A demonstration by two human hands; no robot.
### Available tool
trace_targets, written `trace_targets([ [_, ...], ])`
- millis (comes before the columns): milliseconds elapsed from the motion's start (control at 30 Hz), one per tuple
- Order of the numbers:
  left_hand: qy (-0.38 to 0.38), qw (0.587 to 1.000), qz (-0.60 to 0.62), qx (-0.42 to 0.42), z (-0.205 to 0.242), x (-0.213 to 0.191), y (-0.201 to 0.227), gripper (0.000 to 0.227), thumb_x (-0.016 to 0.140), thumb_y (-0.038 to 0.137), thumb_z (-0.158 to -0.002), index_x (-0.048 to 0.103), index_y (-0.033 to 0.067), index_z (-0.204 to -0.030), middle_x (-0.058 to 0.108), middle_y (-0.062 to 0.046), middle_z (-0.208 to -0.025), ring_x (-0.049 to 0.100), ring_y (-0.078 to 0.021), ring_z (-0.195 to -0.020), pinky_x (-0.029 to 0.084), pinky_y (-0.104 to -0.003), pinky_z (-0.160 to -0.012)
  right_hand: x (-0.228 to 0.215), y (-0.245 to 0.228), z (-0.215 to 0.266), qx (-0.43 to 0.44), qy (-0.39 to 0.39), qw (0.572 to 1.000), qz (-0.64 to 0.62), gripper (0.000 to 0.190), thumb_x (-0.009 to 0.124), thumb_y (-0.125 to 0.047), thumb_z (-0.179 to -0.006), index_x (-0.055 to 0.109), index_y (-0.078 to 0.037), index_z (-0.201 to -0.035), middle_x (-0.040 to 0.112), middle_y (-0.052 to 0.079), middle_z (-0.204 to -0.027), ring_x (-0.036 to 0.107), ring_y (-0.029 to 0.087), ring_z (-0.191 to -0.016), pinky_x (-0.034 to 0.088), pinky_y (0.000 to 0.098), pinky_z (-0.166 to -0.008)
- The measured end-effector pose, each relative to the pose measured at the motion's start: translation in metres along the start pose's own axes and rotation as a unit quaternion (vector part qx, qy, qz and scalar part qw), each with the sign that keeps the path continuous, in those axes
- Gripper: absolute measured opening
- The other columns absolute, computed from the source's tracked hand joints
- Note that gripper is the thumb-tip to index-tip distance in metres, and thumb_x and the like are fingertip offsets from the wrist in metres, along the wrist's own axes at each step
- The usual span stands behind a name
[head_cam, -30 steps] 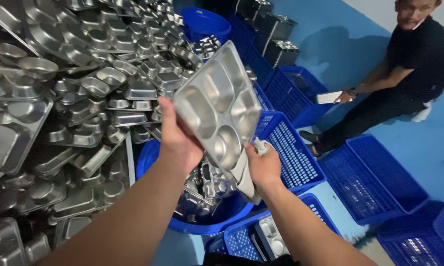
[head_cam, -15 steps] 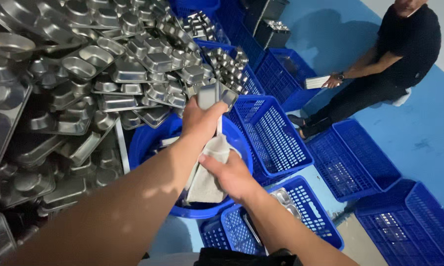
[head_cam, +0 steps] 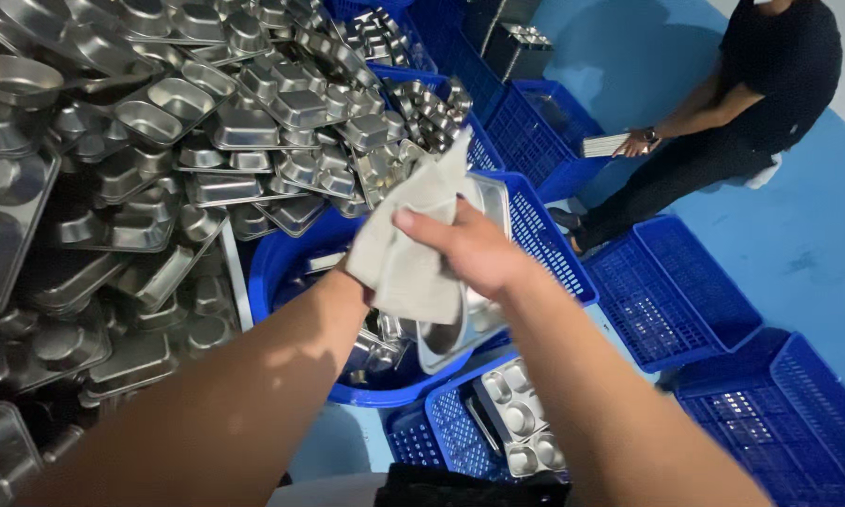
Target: The person wipes multiple stainless steel compartmentalized trays with a cloth, picking them from a large pile and placing them into blue plastic baskets. The person handles the trays one at a time, wiping the surfaces and compartments before stacking them.
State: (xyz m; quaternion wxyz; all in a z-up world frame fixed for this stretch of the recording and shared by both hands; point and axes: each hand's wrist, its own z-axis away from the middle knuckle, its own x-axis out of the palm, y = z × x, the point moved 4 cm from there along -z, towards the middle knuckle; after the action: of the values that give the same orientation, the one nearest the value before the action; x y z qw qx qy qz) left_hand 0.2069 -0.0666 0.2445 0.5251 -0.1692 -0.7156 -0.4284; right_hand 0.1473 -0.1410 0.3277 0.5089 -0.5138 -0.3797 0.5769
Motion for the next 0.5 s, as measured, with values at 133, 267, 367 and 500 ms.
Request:
trace_targets([
  [133, 0.159, 0.987, 0.011, -0.022, 0.031, -0.017, 0.007, 0.058, 0.058, 0.043, -0.079, 0.068, 0.0073, -0.123, 0.073, -0.016, -0.106, 0.070, -0.0336, -0.092, 0.058, -0.048, -0.086, -0.063, -0.023, -0.006, 0.024, 0.149, 0.983, 0.108, 0.087, 0.085, -0.024, -0.078, 0.032, 0.006, -0.140, 0.065, 0.024, -0.127, 0.074, 0.035, -0.109, 0.065, 0.0506, -0.089],
  [267, 0.125, 0.990, 0.050, 0.043, 0.038, -0.018, 0.021, 0.062, 0.058, 0.042, -0.072, 0.066, 0.0053, -0.122, 0.072, -0.017, -0.108, 0.070, -0.0355, -0.094, 0.056, -0.048, -0.090, -0.055, -0.021, 0.002, -0.206, 0.211, 0.886, 0.358, 0.085, 0.083, -0.042, -0.077, 0.044, 0.007, -0.134, 0.060, 0.027, -0.130, 0.066, 0.036, -0.116, 0.058, 0.0483, -0.093],
  [367, 0.141, 0.989, 0.025, 0.026, 0.031, -0.027, 0.018, 0.061, 0.058, 0.043, -0.072, 0.067, 0.0057, -0.120, 0.071, -0.017, -0.102, 0.068, -0.0355, -0.089, 0.056, -0.048, -0.083, 0.000, -0.003, 0.004, -0.322, 0.172, 0.645, 0.672, 0.092, 0.069, -0.066, -0.100, 0.040, 0.005, -0.150, 0.045, 0.041, -0.141, 0.049, 0.057, -0.127, 0.043, 0.0603, -0.105],
  [500, 0.148, 0.989, 0.009, 0.012, 0.030, -0.039, 0.013, 0.057, 0.060, 0.042, -0.074, 0.067, 0.0062, -0.117, 0.069, -0.016, -0.098, 0.065, -0.0347, -0.086, 0.054, -0.048, -0.081, 0.007, 0.000, 0.009, -0.048, 0.100, 0.792, 0.601, 0.108, 0.051, -0.078, -0.089, 0.027, 0.001, -0.158, 0.043, 0.037, -0.148, 0.045, 0.051, -0.138, 0.038, 0.0534, -0.112],
])
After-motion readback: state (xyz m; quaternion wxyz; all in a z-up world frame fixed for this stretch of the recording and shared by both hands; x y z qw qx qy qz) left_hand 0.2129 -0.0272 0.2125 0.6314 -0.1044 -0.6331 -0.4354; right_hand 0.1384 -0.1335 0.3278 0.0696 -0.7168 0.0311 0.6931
